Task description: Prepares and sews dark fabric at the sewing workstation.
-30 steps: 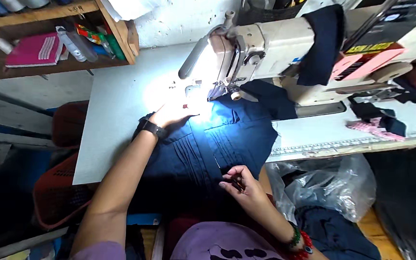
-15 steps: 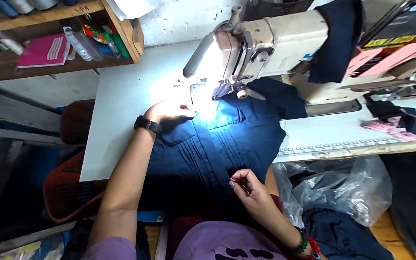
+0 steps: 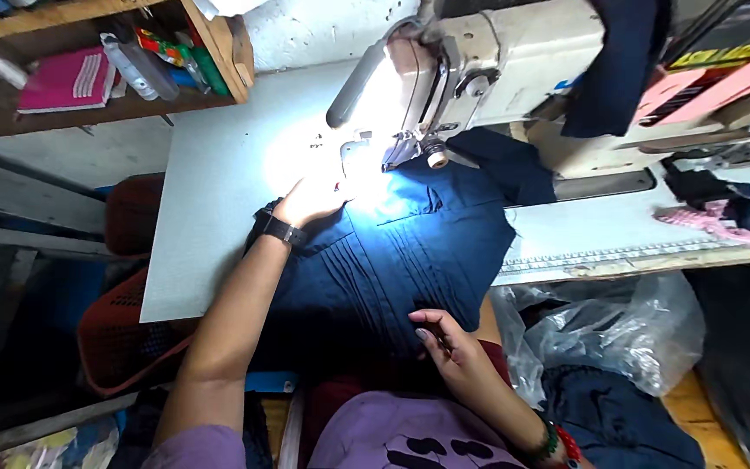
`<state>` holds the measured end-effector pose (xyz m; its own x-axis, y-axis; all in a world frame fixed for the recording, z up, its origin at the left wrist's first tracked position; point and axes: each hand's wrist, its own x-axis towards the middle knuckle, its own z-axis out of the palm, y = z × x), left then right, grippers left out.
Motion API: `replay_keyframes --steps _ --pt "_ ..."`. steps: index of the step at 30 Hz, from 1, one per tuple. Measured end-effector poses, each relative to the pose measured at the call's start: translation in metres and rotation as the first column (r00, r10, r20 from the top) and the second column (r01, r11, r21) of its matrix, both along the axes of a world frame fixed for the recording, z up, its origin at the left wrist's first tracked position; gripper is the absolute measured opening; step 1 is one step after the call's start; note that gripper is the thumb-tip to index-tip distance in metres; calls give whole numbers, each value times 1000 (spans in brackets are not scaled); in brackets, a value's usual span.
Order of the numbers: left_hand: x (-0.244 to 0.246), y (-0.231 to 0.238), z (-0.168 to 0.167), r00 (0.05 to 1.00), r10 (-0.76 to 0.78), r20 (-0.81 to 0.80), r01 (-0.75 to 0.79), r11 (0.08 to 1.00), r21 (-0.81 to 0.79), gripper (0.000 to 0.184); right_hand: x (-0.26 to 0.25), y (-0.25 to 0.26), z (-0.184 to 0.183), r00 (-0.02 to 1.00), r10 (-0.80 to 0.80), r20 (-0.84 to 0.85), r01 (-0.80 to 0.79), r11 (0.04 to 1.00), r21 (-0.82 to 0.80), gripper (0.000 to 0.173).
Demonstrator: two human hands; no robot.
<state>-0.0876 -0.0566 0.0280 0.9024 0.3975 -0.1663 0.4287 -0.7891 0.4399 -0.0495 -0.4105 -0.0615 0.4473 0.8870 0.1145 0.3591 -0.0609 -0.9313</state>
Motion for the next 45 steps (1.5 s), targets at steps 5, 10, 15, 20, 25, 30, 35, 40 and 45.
replay_keyframes --steps 5,10,15,20,25,30,35,40,45 --pt "-8 -11 -17 983 62 171 -93 979 181 40 5 0 6 1000 12 -7 -12 1000 -17 26" --pt "-15 2 -27 958 72 277 -84 996 32 39 5 -1 11 999 38 5 -38 999 -34 30" --pt "-14 2 -32 953 22 304 -62 990 123 34 4 -1 11 1000 24 -8 -25 999 -43 31" --pt "-22 -4 -25 928 74 366 -164 961 222 30 5 1 13 999 20 -32 -20 1000 -14 31" --pt "-35 -16 -10 861 39 506 -124 983 136 29 6 2 10 999 36 2 -36 999 12 39" --pt "-36 -13 -12 935 -37 352 48 999 -23 28 5 2 7 962 -23 273 2 997 79 39" --pt "-47 8 -9 931 -24 363 -21 992 121 17 1 -1 21 764 61 643 -135 989 67 37" --pt "-57 3 -13 902 106 418 -200 962 187 30 2 9 28 736 134 664 -242 968 72 29" --pt "-57 1 -14 913 174 370 -232 966 118 43 0 14 24 784 95 613 -163 985 55 25"
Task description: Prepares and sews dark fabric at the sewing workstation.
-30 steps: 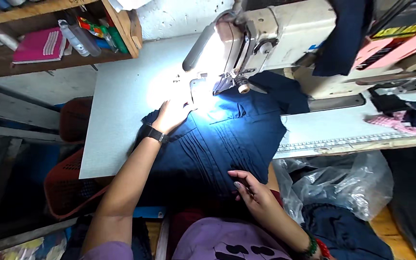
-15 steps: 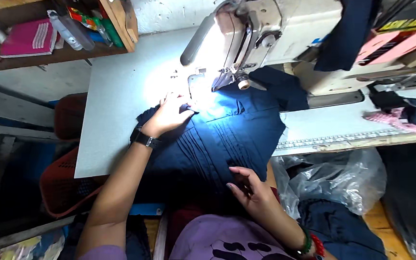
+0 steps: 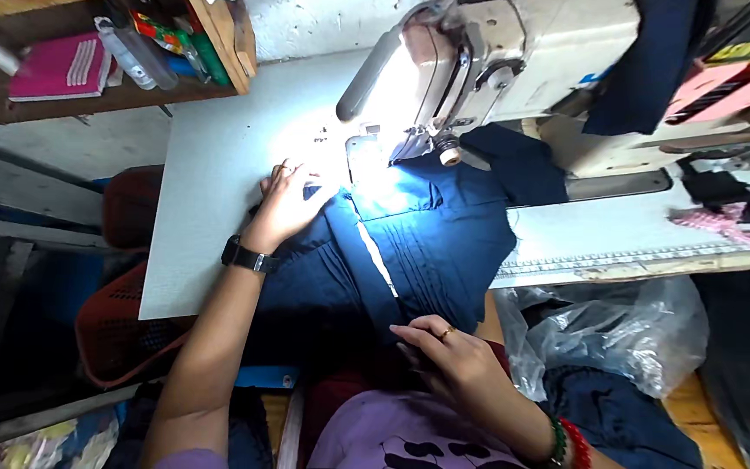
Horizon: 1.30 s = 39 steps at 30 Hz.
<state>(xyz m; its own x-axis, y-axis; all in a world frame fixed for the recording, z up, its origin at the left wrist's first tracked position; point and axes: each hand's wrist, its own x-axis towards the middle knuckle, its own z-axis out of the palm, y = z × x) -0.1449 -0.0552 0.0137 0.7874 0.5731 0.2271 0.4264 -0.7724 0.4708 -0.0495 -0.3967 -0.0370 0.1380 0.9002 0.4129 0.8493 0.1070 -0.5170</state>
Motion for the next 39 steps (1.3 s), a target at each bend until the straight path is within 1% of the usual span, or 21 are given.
replay_keyframes --steps 2,3,7,8,11,13,16,17,19,21,23,25,27,28,29,31,33,34,36,38,39 --pt "1 6 -7 993 2 -120 -2 1000 4 59 -2 0 -1 998 -54 12 54 998 -42 27" --pt "2 9 -12 992 3 -129 0 1000 26 59 -3 -1 -3 998 -67 13 68 995 -69 28" --pt "4 19 -14 998 -15 -67 15 1000 8 29 -5 -5 -9 1000 -26 -14 24 985 -169 30" --pt "2 21 -13 998 -8 -55 8 1000 -8 26 -4 -6 -8 1000 4 -23 -8 983 -184 30" --pt "-8 20 -11 998 59 9 -59 998 -5 37 7 -2 7 994 68 -90 -85 977 -196 28" --pt "-13 4 -6 994 85 75 -87 996 27 44 20 11 25 995 44 -85 -56 987 -152 28" --pt "-15 -49 7 992 -39 118 21 989 146 42 45 41 39 999 -44 -3 44 997 -71 27" --pt "-17 -65 4 991 -109 77 94 979 179 44 53 51 38 996 -79 44 81 995 -65 28" --pt "-29 -81 -9 977 -186 -109 205 957 204 53 65 64 29 982 -122 141 138 984 -112 32" --pt "-47 -76 -21 946 -214 -243 252 957 140 59 67 64 24 978 -116 175 147 974 -175 33" --pt "-68 -63 -23 935 -286 -211 306 950 68 57 63 54 28 984 -77 162 110 972 -209 32" --pt "-84 -54 -16 940 -338 -46 336 941 -44 42 60 48 38 988 -27 151 61 972 -225 29" --pt "-90 -46 -3 961 -249 122 260 962 -84 27 64 56 51 990 2 144 24 984 -179 27" --pt "-91 -39 5 974 -171 151 182 981 -66 27 68 66 58 987 5 159 17 991 -136 26" --pt "-89 -28 10 984 -89 156 97 994 -42 30 70 79 65 982 2 189 15 996 -86 26" --pt "-81 0 12 992 65 105 -59 997 -56 50 73 113 75 965 -6 263 5 1000 2 24" --pt "-71 23 1 992 124 19 -123 991 -51 66 75 148 71 940 -15 341 -3 999 52 24" --pt "-67 28 -5 992 123 -26 -124 992 -37 59 74 161 65 928 -12 372 -7 999 49 24" --pt "-65 24 -6 992 73 -105 -74 997 -11 31 71 175 56 922 33 386 -20 999 -38 28" --pt "-77 5 10 993 -11 -117 12 1000 5 8 70 184 43 915 72 398 -37 995 -95 31" --pt "-86 -8 22 991 -49 -126 46 999 -26 4 68 181 40 913 92 398 -52 992 -111 30"
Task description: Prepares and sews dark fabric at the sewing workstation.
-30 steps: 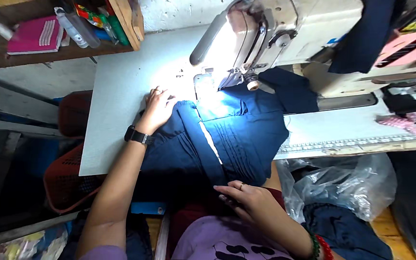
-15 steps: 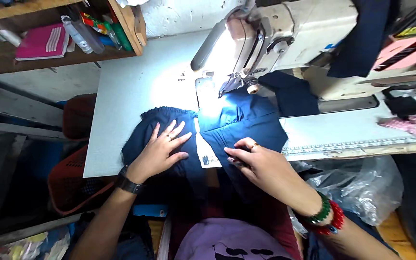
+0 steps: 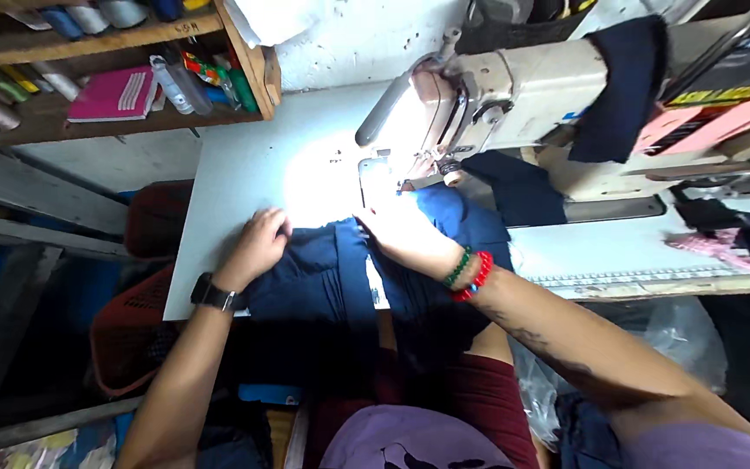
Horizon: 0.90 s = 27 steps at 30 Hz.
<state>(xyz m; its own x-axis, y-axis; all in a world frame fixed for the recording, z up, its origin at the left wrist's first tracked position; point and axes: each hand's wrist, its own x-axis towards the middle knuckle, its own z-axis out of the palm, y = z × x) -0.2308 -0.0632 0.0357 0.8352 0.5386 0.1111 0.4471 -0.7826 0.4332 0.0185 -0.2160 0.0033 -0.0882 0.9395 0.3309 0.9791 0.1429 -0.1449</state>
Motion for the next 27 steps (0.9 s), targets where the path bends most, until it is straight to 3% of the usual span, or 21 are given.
replay_keyframes --steps 4,8,12,16,18,22,25,27 --pt "-38 -28 5 996 -81 34 88 945 -316 9 -5 -37 5 997 61 -42 -65 993 -95 18" --pt "-56 -43 10 997 -11 76 38 931 -364 31 -10 -62 10 998 60 -13 -61 995 -75 16" --pt "-60 -45 29 990 72 125 -8 894 -448 27 6 -65 21 999 29 43 -28 999 -17 7" --pt "-63 -43 52 967 133 217 3 847 -532 27 31 -63 54 983 129 -134 -137 989 -57 15" --pt "-60 -45 64 941 154 302 24 858 -513 27 36 -65 72 951 124 -284 -153 985 -81 23" --pt "-41 -57 90 881 166 444 21 922 -387 26 27 -72 104 825 38 -565 -95 993 -72 13" --pt "-26 -68 110 889 41 456 60 977 -206 12 19 -73 115 844 64 -532 -120 990 -72 18" --pt "-17 -72 117 923 -28 383 69 993 -92 18 8 -73 104 878 114 -464 -173 981 -86 32"
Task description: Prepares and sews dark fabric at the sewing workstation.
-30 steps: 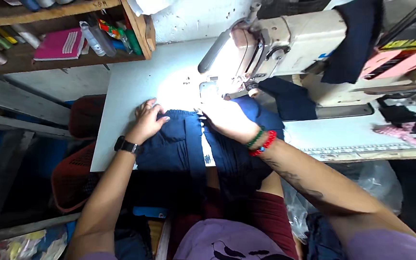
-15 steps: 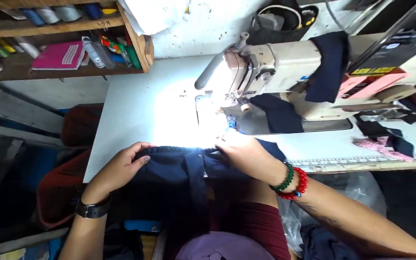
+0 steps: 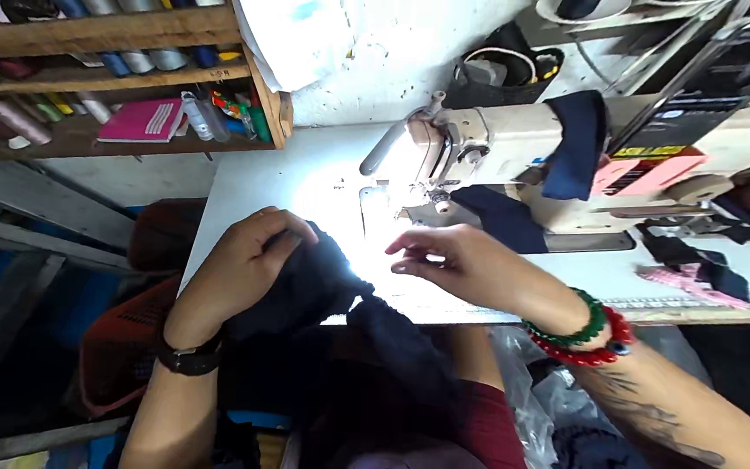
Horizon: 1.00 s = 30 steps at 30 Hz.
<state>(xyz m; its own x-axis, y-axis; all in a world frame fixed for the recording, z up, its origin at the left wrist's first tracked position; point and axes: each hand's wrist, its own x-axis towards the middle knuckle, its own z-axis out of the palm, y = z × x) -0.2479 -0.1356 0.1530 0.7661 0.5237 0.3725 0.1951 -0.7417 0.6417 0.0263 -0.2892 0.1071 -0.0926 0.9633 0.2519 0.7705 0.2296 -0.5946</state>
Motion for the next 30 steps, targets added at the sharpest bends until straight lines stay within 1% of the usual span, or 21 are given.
replay_keyframes --steps 2,3,4,6,10,13,15,16,17,18,20,21,22,24,26,28,29,30 --pt "9 1 2 995 17 -100 -9 997 76 20 -19 -5 -20 999 47 -4 -47 998 -45 45" --pt "15 5 1 990 25 -140 -12 996 93 21 -29 -9 -30 999 52 -5 -52 996 -68 48" --pt "20 13 -1 983 27 -181 -9 995 100 21 -39 -14 -39 999 52 10 -51 996 -74 48" --pt "32 37 -7 961 26 -277 -3 997 83 23 -53 -22 -55 999 44 26 -41 994 -102 40" --pt "51 85 -24 933 -11 -360 6 1000 -13 24 -55 -29 -73 988 27 -155 -60 976 -210 41" --pt "58 105 -39 923 -55 -381 25 996 -85 23 -42 -31 -83 973 85 -214 -145 949 -281 27" --pt "61 110 -44 914 -60 -402 10 992 -123 24 -34 -30 -86 957 142 -253 -226 912 -343 31" --pt "62 108 -44 911 -49 -409 -9 990 -140 25 -31 -30 -86 947 162 -275 -252 910 -330 33" --pt "61 105 -42 914 -32 -404 -31 988 -150 25 -30 -29 -85 940 179 -292 -263 923 -281 33" --pt "59 101 -40 921 -15 -389 -48 987 -152 26 -30 -27 -84 934 198 -297 -260 947 -189 31" --pt "50 88 -33 947 -9 -321 -44 986 -158 26 -34 -20 -76 942 219 -254 -220 975 26 21" --pt "45 80 -29 963 -15 -270 -31 986 -163 25 -37 -14 -68 956 209 -205 -188 975 120 16" --pt "39 69 -25 977 -21 -210 -12 988 -152 24 -40 -7 -57 971 187 -148 -155 966 207 15" --pt "29 46 -14 993 -51 -110 35 989 -144 31 -46 8 -29 990 143 -4 -133 928 349 22" --pt "19 19 1 994 -96 -50 87 984 -159 40 -52 23 0 988 106 111 -144 894 424 23" --pt "10 4 9 986 -166 -7 163 977 -136 45 -59 33 24 985 83 154 -145 878 457 17" --pt "5 -2 12 983 -186 1 185 976 -111 51 -62 37 34 984 72 163 -141 870 472 15" --pt "0 -8 15 983 -181 -7 180 981 -77 50 -65 40 42 984 66 164 -137 870 474 14"
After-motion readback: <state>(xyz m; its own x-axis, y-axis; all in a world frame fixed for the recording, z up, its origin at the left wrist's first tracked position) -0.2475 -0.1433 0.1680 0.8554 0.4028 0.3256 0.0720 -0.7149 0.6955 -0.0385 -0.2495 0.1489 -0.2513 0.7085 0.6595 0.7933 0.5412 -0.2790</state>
